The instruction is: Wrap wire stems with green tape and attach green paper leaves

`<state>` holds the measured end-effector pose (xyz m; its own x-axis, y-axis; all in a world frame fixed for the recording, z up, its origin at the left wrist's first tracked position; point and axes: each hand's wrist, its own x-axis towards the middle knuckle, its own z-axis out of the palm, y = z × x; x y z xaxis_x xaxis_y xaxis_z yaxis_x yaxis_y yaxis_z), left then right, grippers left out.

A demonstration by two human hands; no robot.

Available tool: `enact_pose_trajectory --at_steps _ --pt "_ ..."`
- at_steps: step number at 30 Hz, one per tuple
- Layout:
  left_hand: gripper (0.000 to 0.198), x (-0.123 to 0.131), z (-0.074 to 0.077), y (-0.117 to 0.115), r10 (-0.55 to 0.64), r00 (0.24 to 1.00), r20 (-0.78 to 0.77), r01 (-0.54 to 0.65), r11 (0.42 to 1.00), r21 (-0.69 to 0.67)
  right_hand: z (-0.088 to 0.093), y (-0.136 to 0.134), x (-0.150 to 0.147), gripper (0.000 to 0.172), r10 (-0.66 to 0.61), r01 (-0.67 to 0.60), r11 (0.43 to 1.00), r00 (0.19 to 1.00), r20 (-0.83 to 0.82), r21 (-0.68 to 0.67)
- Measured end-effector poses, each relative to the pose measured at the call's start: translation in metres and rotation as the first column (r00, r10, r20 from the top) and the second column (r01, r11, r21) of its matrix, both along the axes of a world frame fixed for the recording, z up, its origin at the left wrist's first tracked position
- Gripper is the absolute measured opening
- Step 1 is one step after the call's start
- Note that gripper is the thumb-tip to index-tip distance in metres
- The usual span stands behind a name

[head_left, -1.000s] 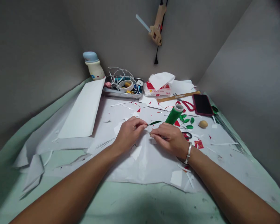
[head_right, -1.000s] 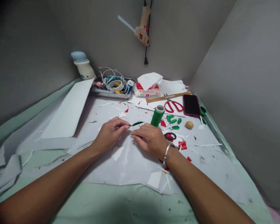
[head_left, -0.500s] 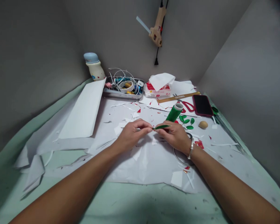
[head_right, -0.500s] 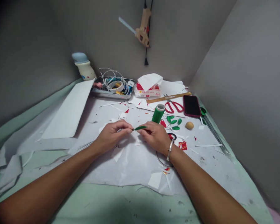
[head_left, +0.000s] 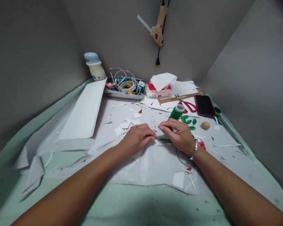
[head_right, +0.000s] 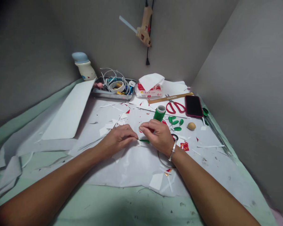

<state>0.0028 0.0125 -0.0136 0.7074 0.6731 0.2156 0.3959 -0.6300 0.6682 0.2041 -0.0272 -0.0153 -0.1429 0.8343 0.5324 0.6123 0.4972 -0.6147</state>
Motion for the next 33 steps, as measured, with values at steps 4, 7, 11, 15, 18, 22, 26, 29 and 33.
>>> enact_pose_trajectory --at_steps 4,7,11,15,18,22,26,29,33 --pt "0.014 -0.001 0.003 0.001 0.051 0.989 0.138 -0.021 0.978 -0.208 -0.004 0.006 0.004 0.015 -0.065 0.042 0.987 0.988 -0.143 -0.157" --pt "0.014 -0.003 0.005 0.001 0.105 0.976 0.191 -0.044 0.953 -0.298 -0.008 0.006 0.003 0.014 -0.019 -0.003 0.980 0.994 -0.105 -0.199" --pt "0.017 -0.004 0.004 0.003 0.238 0.943 0.234 -0.148 0.927 -0.346 -0.011 0.000 -0.004 0.015 0.088 -0.082 0.993 0.993 0.075 -0.088" --pt "0.015 -0.003 -0.001 0.006 0.329 0.927 0.182 -0.290 0.934 -0.210 -0.009 -0.007 -0.011 0.016 0.143 -0.159 0.987 0.950 0.277 0.035" --pt "0.017 -0.002 -0.003 0.004 0.276 0.958 0.079 -0.275 0.961 -0.019 -0.006 -0.009 -0.011 0.017 0.106 -0.142 0.984 0.952 0.287 0.106" --pt "0.018 0.000 -0.001 0.000 0.096 0.994 -0.048 -0.092 0.993 0.080 0.000 -0.004 -0.004 0.016 0.031 -0.037 0.998 0.993 0.116 0.045" --pt "0.015 0.000 0.004 -0.001 -0.037 0.998 0.059 0.044 0.991 -0.127 -0.002 0.004 0.004 0.015 -0.047 0.027 0.987 0.990 -0.130 -0.157" --pt "0.014 -0.002 0.006 0.000 0.071 0.976 0.204 -0.014 0.963 -0.268 -0.007 0.007 0.005 0.015 -0.042 0.006 0.971 0.988 -0.148 -0.240" --pt "0.016 -0.004 0.005 0.003 0.275 0.924 0.267 -0.182 0.928 -0.324 -0.012 0.002 -0.003 0.015 0.086 -0.079 0.988 0.995 0.049 -0.132"
